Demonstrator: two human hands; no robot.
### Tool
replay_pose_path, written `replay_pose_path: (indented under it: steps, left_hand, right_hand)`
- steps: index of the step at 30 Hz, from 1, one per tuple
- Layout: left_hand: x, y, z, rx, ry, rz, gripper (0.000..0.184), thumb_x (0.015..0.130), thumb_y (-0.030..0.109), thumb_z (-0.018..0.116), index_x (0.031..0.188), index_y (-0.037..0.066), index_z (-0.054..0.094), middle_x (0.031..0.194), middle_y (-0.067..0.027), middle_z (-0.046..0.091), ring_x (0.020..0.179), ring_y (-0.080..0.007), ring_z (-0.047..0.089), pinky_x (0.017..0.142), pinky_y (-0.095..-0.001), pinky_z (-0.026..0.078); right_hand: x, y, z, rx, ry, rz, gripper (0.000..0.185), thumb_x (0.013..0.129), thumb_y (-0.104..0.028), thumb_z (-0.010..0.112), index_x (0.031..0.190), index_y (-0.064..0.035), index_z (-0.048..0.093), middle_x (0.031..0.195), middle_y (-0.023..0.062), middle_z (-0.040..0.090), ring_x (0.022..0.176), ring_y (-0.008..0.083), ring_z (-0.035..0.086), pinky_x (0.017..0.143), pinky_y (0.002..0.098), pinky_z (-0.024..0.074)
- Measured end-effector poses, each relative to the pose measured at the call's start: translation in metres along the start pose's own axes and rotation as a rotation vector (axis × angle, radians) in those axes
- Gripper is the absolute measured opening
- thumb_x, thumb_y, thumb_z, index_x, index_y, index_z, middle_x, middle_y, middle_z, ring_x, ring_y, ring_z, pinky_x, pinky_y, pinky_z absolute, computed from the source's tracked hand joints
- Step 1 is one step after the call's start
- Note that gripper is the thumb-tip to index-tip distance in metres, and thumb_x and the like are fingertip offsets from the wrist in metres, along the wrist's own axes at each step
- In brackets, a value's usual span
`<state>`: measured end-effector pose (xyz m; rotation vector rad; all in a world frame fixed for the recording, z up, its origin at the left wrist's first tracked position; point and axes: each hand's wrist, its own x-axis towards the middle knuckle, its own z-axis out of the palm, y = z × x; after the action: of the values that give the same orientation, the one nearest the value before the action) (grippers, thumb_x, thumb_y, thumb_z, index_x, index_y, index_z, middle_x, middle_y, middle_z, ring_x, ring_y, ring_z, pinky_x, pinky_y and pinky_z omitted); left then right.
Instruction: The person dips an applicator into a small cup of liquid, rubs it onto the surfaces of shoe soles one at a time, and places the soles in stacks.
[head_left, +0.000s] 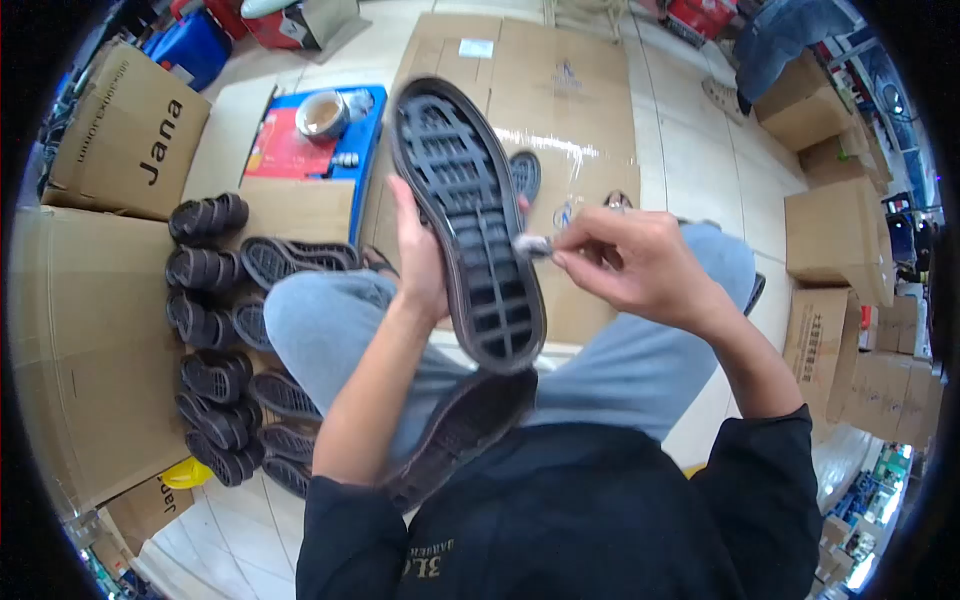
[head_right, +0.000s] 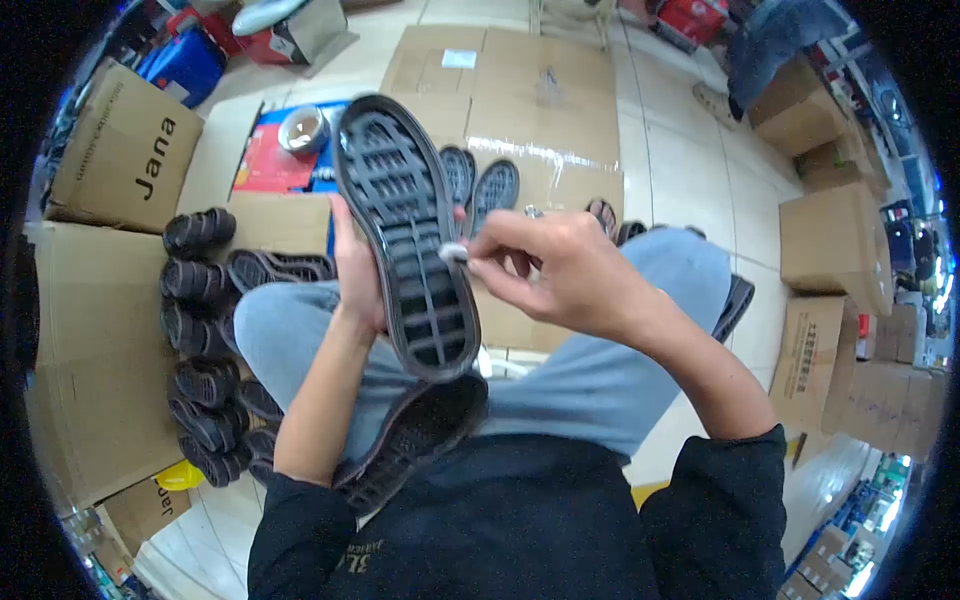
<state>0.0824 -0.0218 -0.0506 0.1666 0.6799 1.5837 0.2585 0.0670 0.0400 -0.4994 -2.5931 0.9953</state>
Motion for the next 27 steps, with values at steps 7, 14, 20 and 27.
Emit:
replay_pose_path:
  steps: [7, 14, 20, 27]
  left_hand:
    - [-0.001, -0.012, -0.002, -0.019, -0.222, -0.182, 0.099, 0.08, 0.081, 0.011, 0.129, 0.001, 0.045, 0.11, -0.0237, 0.058, 0.085, -0.0324, 0.066, 0.067, -0.0413, 0.059]
    - [-0.002, -0.013, -0.007, -0.012, -0.225, -0.252, 0.101, 0.077, 0.083, 0.015, 0.131, 0.004, 0.044, 0.111, -0.0243, 0.058, 0.084, -0.0318, 0.067, 0.064, -0.0413, 0.06]
    - [0.0, -0.016, -0.011, 0.064, -0.154, -0.171, 0.1, 0.077, 0.083, 0.015, 0.129, 0.003, 0.045, 0.108, -0.0212, 0.06, 0.083, -0.0294, 0.067, 0.064, -0.0396, 0.06]
    - [-0.002, -0.008, 0.0, 0.049, 0.034, 0.029, 0.095, 0.08, 0.081, 0.011, 0.117, 0.003, 0.052, 0.098, -0.0125, 0.061, 0.077, -0.022, 0.065, 0.068, -0.0335, 0.056]
  right_hand:
    - [0.086, 0.052, -0.01, -0.513, 0.236, -0.558, 0.023, 0.079, -0.01, 0.069, 0.101, -0.0101, 0.064, 0.073, 0.0049, 0.063, 0.07, 0.0188, 0.06, 0.064, 0.0321, 0.0498]
    - [0.11, 0.063, -0.017, -0.836, 0.192, -0.771, 0.024, 0.079, -0.013, 0.065, 0.102, -0.0107, 0.062, 0.084, 0.0066, 0.062, 0.081, 0.0213, 0.06, 0.068, 0.0336, 0.0503]
    - [0.076, 0.057, -0.007, -0.818, 0.049, -0.568, 0.033, 0.074, -0.01, 0.063, 0.107, -0.0086, 0.062, 0.075, 0.0072, 0.057, 0.076, 0.0222, 0.059, 0.066, 0.0344, 0.0499]
    - [0.018, 0.027, 0.019, -0.707, -0.067, -0.59, 0.024, 0.073, -0.008, 0.059, 0.096, 0.0006, 0.061, 0.068, 0.0088, 0.06, 0.075, 0.0201, 0.058, 0.07, 0.0316, 0.0493]
